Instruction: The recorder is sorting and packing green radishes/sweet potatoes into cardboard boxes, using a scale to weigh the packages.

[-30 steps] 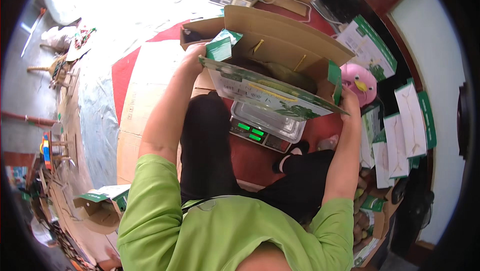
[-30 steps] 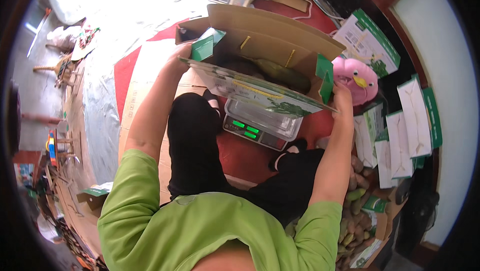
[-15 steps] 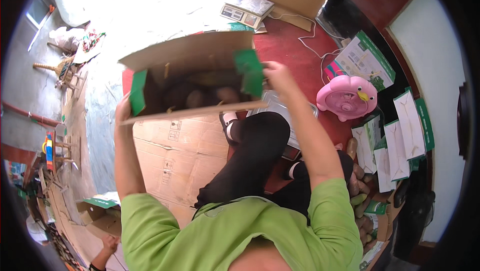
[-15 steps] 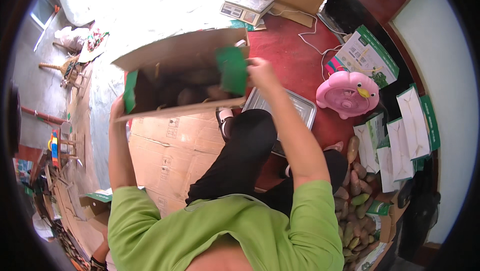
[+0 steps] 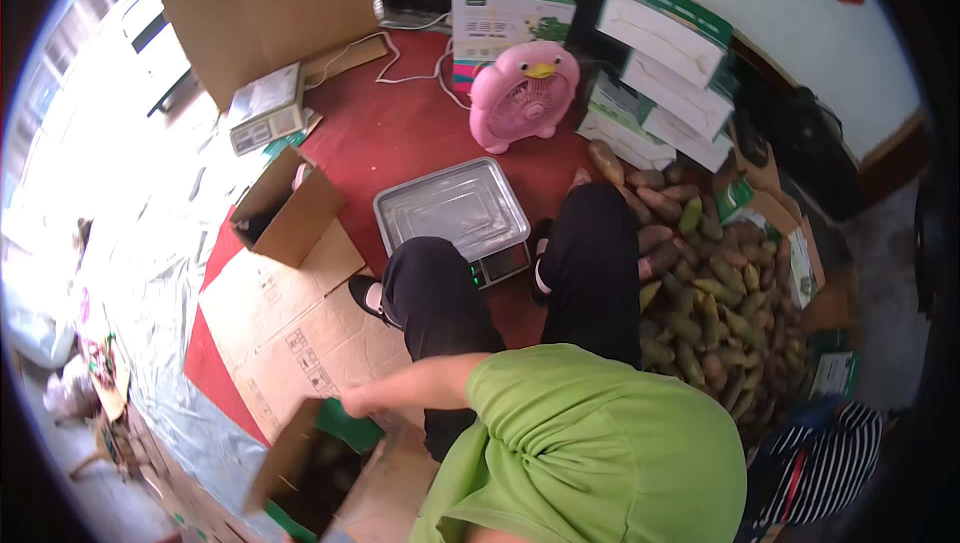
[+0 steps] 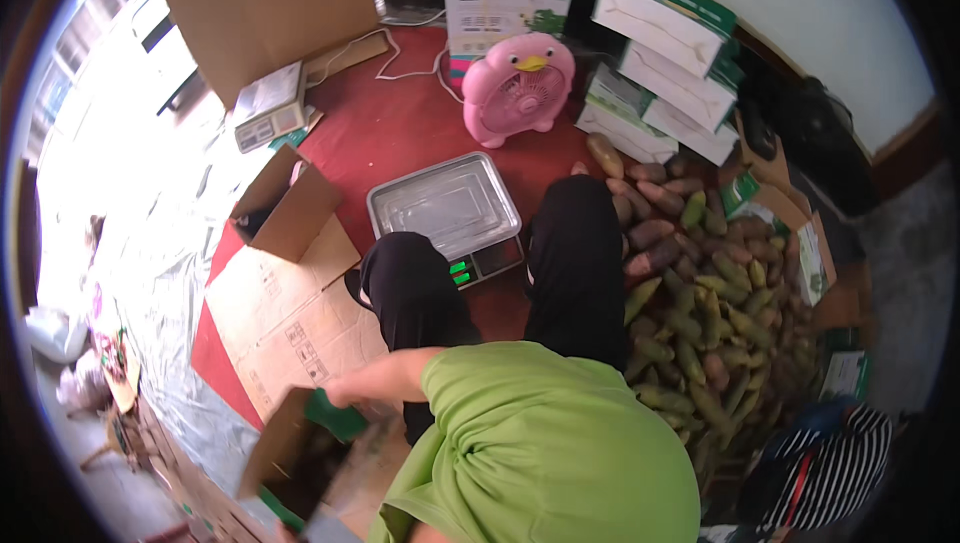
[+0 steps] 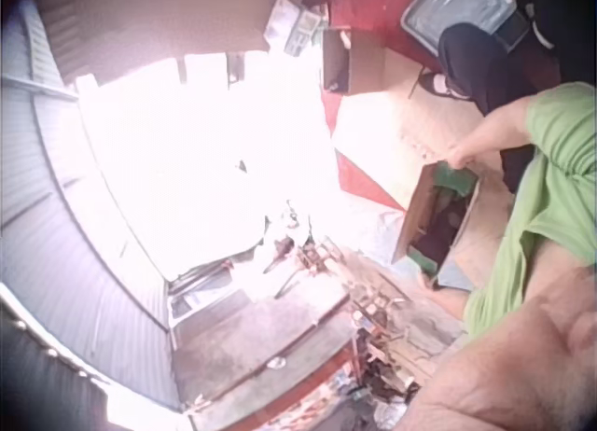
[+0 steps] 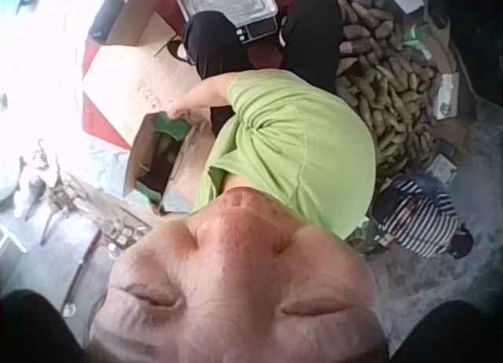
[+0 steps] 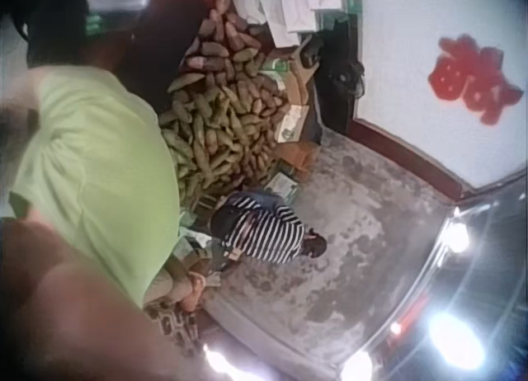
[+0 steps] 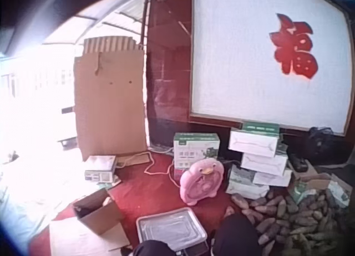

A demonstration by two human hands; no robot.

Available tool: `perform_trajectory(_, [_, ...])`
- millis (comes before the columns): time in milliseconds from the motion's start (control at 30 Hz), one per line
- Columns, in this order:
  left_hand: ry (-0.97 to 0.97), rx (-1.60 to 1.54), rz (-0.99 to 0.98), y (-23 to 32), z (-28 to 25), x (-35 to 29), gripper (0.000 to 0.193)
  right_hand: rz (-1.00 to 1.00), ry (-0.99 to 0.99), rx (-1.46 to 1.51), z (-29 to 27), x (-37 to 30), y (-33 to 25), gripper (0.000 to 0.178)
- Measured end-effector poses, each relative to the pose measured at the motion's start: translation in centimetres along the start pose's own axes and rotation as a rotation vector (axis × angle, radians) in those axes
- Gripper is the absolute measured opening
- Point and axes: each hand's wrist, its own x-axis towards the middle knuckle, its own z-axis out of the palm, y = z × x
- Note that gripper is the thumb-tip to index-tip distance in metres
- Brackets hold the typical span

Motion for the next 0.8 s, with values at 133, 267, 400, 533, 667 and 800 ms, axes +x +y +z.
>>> perform_trajectory(133, [0.139, 0.032, 0.135, -0.8, -4.0, -2.8, 0.026, 0.499, -0.305, 1.412, -7.0, -2.6, -9.0, 0.033])
perform_trajectory(267, [0.099, 0.070, 0.275, 0.0, 1.7, -1.9, 0.026, 0.251, -0.271, 0.683, -11.1, -4.1, -4.9, 0.032])
perform_trajectory(400, [0.169, 0.088, 0.418, 0.8, 3.5, -2.9, 0.026, 0.314, 0.404, 1.430, -16.2, -7.0, -1.8, 0.029])
perform_trajectory(533, [0.238, 0.111, 0.576, 2.8, 6.2, -4.1, 0.026, 0.208, 0.835, 1.440, -22.3, -15.0, 3.0, 0.026])
perform_trajectory(667, [0.310, 0.130, 0.756, 5.7, 9.7, -5.4, 0.026, 0.281, 1.270, 1.036, -25.9, -26.9, 7.9, 0.024])
perform_trajectory(800, [0.342, 0.136, 0.948, 9.7, 15.9, -6.8, 0.026, 0.544, 1.562, 1.094, -25.3, -40.6, 11.6, 0.023])
